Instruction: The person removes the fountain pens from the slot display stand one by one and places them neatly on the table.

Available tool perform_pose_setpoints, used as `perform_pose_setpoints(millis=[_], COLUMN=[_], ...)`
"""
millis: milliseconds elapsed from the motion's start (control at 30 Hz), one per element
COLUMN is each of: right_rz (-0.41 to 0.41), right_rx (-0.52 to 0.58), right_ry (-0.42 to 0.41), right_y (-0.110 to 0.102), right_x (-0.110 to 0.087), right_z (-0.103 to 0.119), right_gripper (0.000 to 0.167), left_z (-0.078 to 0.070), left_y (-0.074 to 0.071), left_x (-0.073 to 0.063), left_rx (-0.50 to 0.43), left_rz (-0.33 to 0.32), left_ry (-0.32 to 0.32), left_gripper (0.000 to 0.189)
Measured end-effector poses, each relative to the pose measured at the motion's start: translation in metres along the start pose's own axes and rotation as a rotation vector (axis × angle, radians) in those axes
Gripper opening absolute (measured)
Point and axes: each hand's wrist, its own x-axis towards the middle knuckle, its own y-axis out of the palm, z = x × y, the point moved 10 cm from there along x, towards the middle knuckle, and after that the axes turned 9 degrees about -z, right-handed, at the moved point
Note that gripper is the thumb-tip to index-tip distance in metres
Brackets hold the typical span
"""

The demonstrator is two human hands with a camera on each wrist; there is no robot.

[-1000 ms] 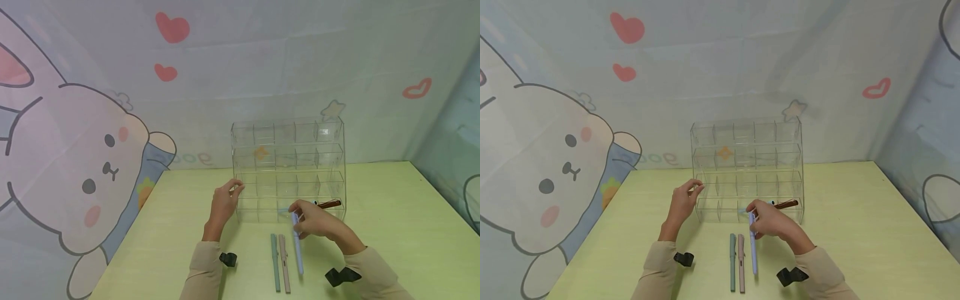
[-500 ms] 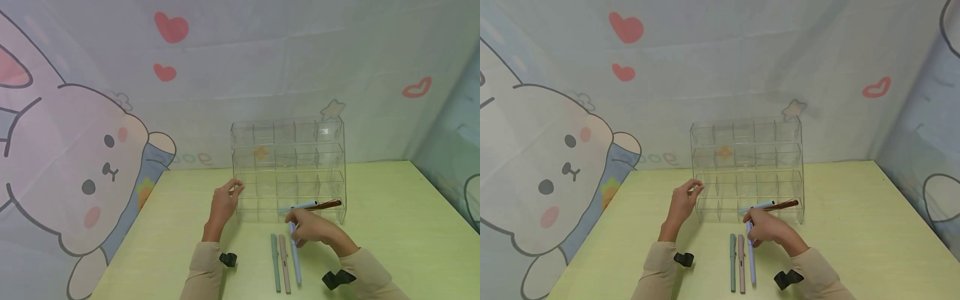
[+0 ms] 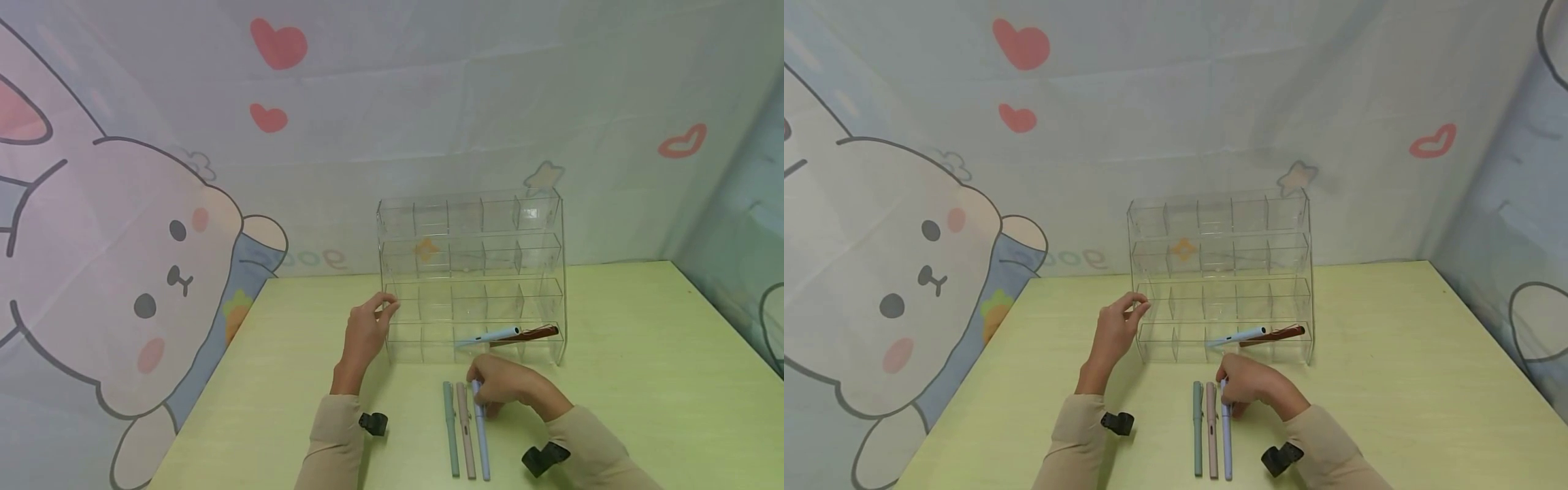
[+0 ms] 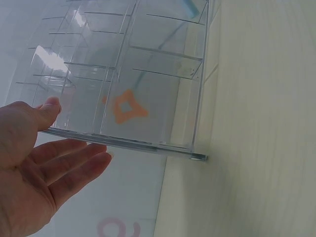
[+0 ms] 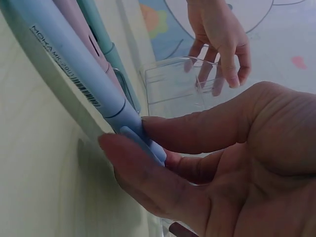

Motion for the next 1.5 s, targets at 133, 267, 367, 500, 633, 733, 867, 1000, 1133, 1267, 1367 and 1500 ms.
perform_pose_setpoints(millis=[133,267,367,500,633,733,867,1000,1133,1267,1367,1500], right_rz=[0.010,0.015,0.013,0.012,0.003,-0.004,-0.003,-0.001,-0.001,0.000,-0.001,-0.002], right_rx=[-0.049,-0.079,-0.088,-0.095,-0.101,-0.120,-0.163,-0.196,-0.212,-0.232,-0.247,-0.255], right_ry=[-0.025,-0.042,-0.051,-0.065,-0.049,-0.037,-0.037,-0.039,-0.043,-0.051,-0.052,-0.057], right_y=[0.0008,0.0013,0.0017,0.0026,0.0033,0.0040,0.0054,0.0053,0.0045,0.0045,0.0043,0.0045], right_x=[0.0007,0.0011,0.0015,0.0010,0.0001,-0.0001,0.0005,0.0016,0.0009,0.0000,0.0002,0.0004], right_z=[-0.0002,-0.0004,-0.0002,0.0024,0.0026,0.0016,0.0011,0.0015,0.0032,0.0044,0.0042,0.0044], right_gripper=[0.028,0.025,0.024,0.024,0.025,0.025,0.024,0.024,0.024,0.024,0.023,0.023], left_z=[0.0003,0.0001,-0.0007,-0.0015,-0.0004,0.0003,0.0001,-0.0007,-0.0024,-0.0020,-0.0012,-0.0011], left_y=[-0.0002,-0.0004,-0.0008,-0.0011,-0.0004,0.0004,0.0005,0.0001,-0.0003,-0.0001,-0.0001,-0.0007], left_x=[-0.0005,-0.0006,-0.0004,0.0000,-0.0002,-0.0006,-0.0002,0.0005,0.0001,-0.0007,-0.0009,-0.0010], left_rx=[-0.002,0.003,0.004,0.002,0.003,-0.001,0.004,0.008,0.002,0.006,0.009,0.010], left_rz=[0.000,-0.003,-0.007,-0.010,-0.006,0.001,0.002,-0.002,0.001,0.008,0.008,0.002], left_ry=[0.000,0.000,0.006,0.014,0.013,0.012,0.013,0.015,0.016,0.006,-0.004,-0.007], left_gripper=[0.015,0.015,0.014,0.013,0.014,0.016,0.017,0.016,0.016,0.014,0.014,0.016])
